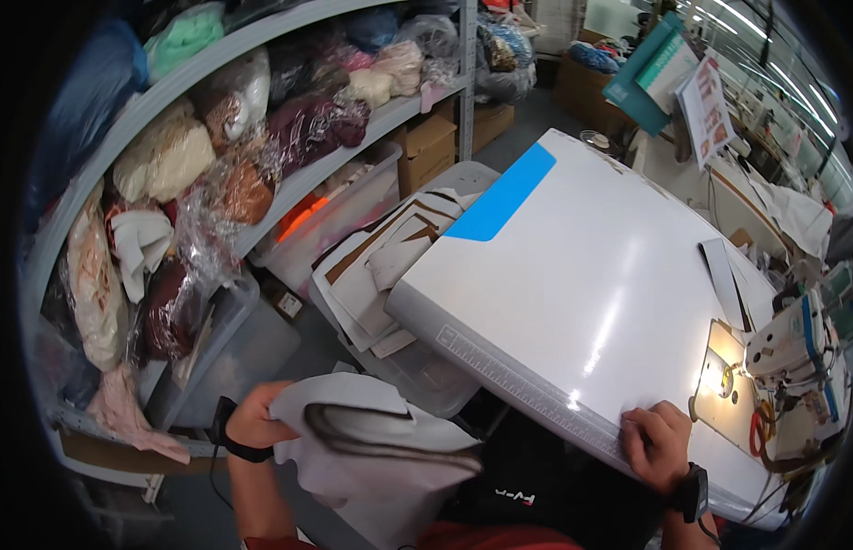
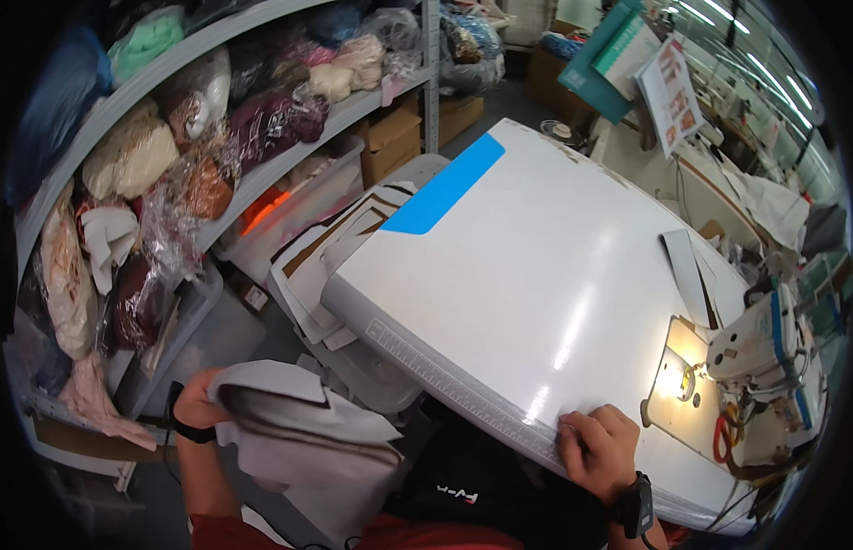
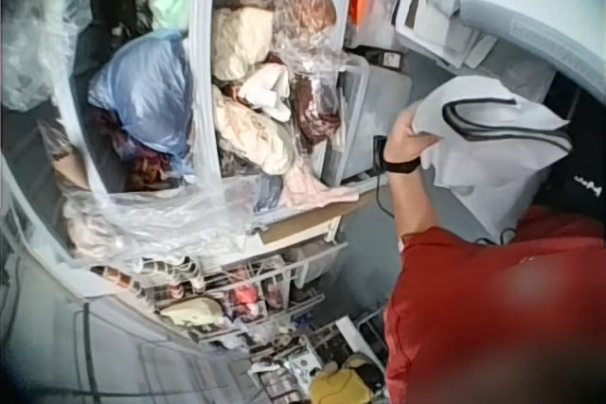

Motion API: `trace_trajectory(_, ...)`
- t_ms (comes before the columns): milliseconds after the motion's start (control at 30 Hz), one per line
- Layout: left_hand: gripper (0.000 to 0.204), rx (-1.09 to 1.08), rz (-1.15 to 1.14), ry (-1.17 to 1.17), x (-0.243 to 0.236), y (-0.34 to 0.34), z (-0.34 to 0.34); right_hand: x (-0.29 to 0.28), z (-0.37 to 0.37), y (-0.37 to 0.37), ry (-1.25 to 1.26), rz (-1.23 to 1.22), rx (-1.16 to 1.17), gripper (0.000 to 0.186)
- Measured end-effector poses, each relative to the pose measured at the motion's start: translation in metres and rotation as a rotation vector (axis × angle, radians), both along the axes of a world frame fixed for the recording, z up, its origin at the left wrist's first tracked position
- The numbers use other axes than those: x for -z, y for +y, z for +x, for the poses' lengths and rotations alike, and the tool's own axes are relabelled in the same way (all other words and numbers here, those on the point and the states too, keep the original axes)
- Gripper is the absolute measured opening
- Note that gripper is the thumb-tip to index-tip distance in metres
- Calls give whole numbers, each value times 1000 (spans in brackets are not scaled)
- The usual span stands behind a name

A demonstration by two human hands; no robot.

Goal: The person is sewing pieces of brown and white fabric together using an industrial sewing machine.

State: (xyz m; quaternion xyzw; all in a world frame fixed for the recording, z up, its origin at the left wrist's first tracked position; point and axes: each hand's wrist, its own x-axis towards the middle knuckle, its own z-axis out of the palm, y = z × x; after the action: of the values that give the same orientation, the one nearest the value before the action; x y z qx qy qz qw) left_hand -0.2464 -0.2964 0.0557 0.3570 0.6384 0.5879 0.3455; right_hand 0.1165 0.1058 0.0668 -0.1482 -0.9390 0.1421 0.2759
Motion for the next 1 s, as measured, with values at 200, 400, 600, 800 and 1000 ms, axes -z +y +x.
trace_trajectory(200, 36, 67, 278, 48, -81, 76, -9, -5, 15, 6, 60, -88, -6, 14)
trace_trajectory(400, 64, 439, 328, 6, -153, 263, 27, 28, 39, 19, 475, -765, 80, 25)
trace_trajectory(600, 65, 648, -9, -10, -125, 422, 40, 13, 52, 22, 511, -626, 42, 27)
trace_trajectory(800, 63, 267, -74, 1391, -53, 466, 77, 2, 85, 29, 364, -638, 187, 13)
trace_trajectory(1000, 71, 654, 123, 1219, -56, 416, 158, 9, 88, 53, 423, -181, 250, 18)
